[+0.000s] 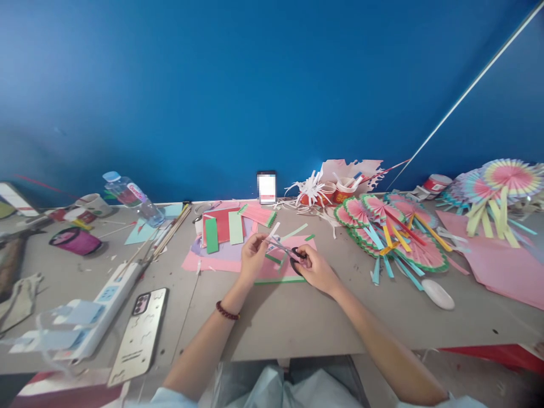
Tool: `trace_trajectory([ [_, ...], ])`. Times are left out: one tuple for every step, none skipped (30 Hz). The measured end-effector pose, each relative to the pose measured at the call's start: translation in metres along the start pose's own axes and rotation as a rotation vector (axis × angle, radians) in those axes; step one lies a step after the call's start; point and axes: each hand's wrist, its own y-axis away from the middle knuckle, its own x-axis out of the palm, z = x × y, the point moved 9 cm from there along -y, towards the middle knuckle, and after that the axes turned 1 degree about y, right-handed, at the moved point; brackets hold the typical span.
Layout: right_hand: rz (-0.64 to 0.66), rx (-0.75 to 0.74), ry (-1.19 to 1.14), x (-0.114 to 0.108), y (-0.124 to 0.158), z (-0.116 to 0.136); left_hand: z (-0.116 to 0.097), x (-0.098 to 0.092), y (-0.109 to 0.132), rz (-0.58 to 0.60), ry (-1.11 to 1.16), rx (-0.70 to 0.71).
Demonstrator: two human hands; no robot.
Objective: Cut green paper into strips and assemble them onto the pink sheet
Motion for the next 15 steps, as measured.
trace_trajectory([
  [0.014, 0.02, -0.021, 0.002, 0.0, -0.001, 0.0, 0.0, -0.001, 0.002, 0.014, -0.006],
  [0.034, 0.04, -0.049, 0.004, -0.001, -0.002, 0.001, 0.0, -0.001, 0.003, 0.024, -0.011],
  [0.058, 0.061, -0.086, 0.007, -0.001, -0.004, 0.0, 0.0, -0.002, 0.002, 0.032, -0.012],
  [0.08, 0.08, -0.131, 0.01, -0.002, -0.006, 0.0, 0.0, -0.002, 0.001, 0.037, -0.011],
  [0.099, 0.097, -0.181, 0.013, -0.003, -0.009, -0.001, 0.0, -0.002, 0.002, 0.038, -0.011],
  [0.114, 0.112, -0.231, 0.015, -0.004, -0.011, -0.002, 0.0, -0.003, 0.007, 0.035, -0.013],
  [0.124, 0.129, -0.276, 0.017, -0.005, -0.014, -0.003, 0.001, -0.003, 0.013, 0.03, -0.015],
  [0.128, 0.147, -0.312, 0.018, -0.006, -0.017, -0.005, 0.001, -0.003, 0.024, 0.024, -0.018],
  [0.13, 0.168, -0.337, 0.019, -0.006, -0.02, -0.006, 0.001, -0.003, 0.036, 0.017, -0.02],
  [0.131, 0.19, -0.352, 0.02, -0.007, -0.022, -0.007, 0.002, -0.003, 0.047, 0.01, -0.022],
  [0.133, 0.211, -0.362, 0.021, -0.007, -0.024, -0.009, 0.002, -0.003, 0.056, 0.002, -0.024],
  [0.137, 0.231, -0.367, 0.021, -0.007, -0.026, -0.01, 0.002, -0.003, 0.06, -0.005, -0.024],
  [0.141, 0.244, -0.368, 0.022, -0.007, -0.026, -0.011, 0.002, -0.003, 0.063, -0.013, -0.025],
  [0.143, 0.251, -0.367, 0.022, -0.007, -0.027, -0.011, 0.002, -0.002, 0.065, -0.02, -0.024],
  [0.145, 0.251, -0.363, 0.021, -0.007, -0.027, -0.012, 0.003, -0.002, 0.066, -0.024, -0.022],
])
